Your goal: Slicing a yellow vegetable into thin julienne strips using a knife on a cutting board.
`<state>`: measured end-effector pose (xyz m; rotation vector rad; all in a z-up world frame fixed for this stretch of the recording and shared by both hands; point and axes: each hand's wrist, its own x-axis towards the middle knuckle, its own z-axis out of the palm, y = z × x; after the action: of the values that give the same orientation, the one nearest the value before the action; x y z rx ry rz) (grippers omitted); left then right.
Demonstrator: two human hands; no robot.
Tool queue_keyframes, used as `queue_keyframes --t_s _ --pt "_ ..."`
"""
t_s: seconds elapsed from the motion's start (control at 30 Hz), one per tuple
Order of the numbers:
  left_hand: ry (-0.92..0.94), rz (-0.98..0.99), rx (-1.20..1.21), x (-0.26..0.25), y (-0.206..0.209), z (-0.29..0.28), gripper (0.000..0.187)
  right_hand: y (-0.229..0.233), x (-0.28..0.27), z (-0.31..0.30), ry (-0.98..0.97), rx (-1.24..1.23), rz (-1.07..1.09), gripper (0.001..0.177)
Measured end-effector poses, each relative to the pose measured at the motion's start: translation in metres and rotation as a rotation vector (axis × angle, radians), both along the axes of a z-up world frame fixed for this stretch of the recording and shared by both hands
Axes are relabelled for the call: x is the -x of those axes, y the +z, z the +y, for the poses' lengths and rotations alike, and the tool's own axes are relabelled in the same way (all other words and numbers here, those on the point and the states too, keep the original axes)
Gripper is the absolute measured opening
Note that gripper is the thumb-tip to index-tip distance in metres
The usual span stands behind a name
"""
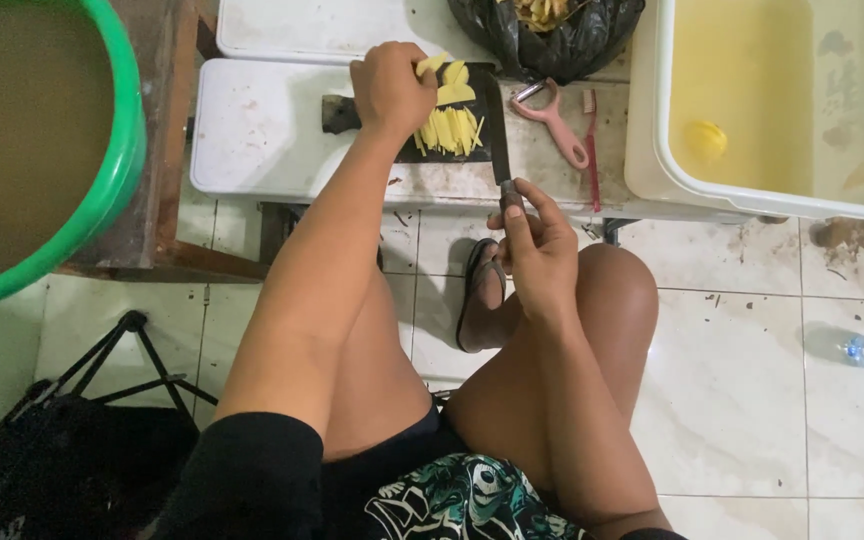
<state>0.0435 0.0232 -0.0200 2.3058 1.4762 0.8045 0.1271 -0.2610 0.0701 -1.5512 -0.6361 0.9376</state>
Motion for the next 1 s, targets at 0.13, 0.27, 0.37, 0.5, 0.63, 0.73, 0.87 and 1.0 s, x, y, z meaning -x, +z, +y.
queue_keyframes --t_s 0.13,0.27,0.37,0.5,0.63,0.73,0.87,1.0 --pt "-0.004 -0.029 -0.075 0.026 0.002 0.005 0.012 -0.025 0.011 0.010 0.080 0.013 -0.134 0.040" --pt "-0.054 0.173 -0.096 0.053 0.010 0.003 0.017 -0.039 0.034 0.020 0.163 0.119 -0.272 0.041" --pt "-0.095 0.405 -0.012 0.064 0.015 -0.008 0.019 -0.033 0.050 0.025 0.190 0.239 -0.330 0.045" --pt "-0.171 0.614 0.175 0.070 0.026 -0.023 0.014 -0.055 0.061 0.032 0.214 0.112 -0.359 0.049" --pt "-0.262 0.441 0.189 0.078 0.027 -0.032 0.018 -0.075 0.066 0.034 0.191 -0.013 -0.387 0.045" --pt "-0.277 0.265 0.298 0.080 0.016 -0.026 0.014 -0.066 0.064 0.032 0.207 0.077 -0.417 0.047" --pt "-0.245 0.258 0.258 0.081 0.008 -0.020 0.015 -0.067 0.064 0.032 0.212 0.088 -0.438 0.047" --pt "-0.297 0.350 0.196 0.074 0.008 -0.019 0.032 -0.074 0.062 0.033 0.211 0.049 -0.466 0.048"
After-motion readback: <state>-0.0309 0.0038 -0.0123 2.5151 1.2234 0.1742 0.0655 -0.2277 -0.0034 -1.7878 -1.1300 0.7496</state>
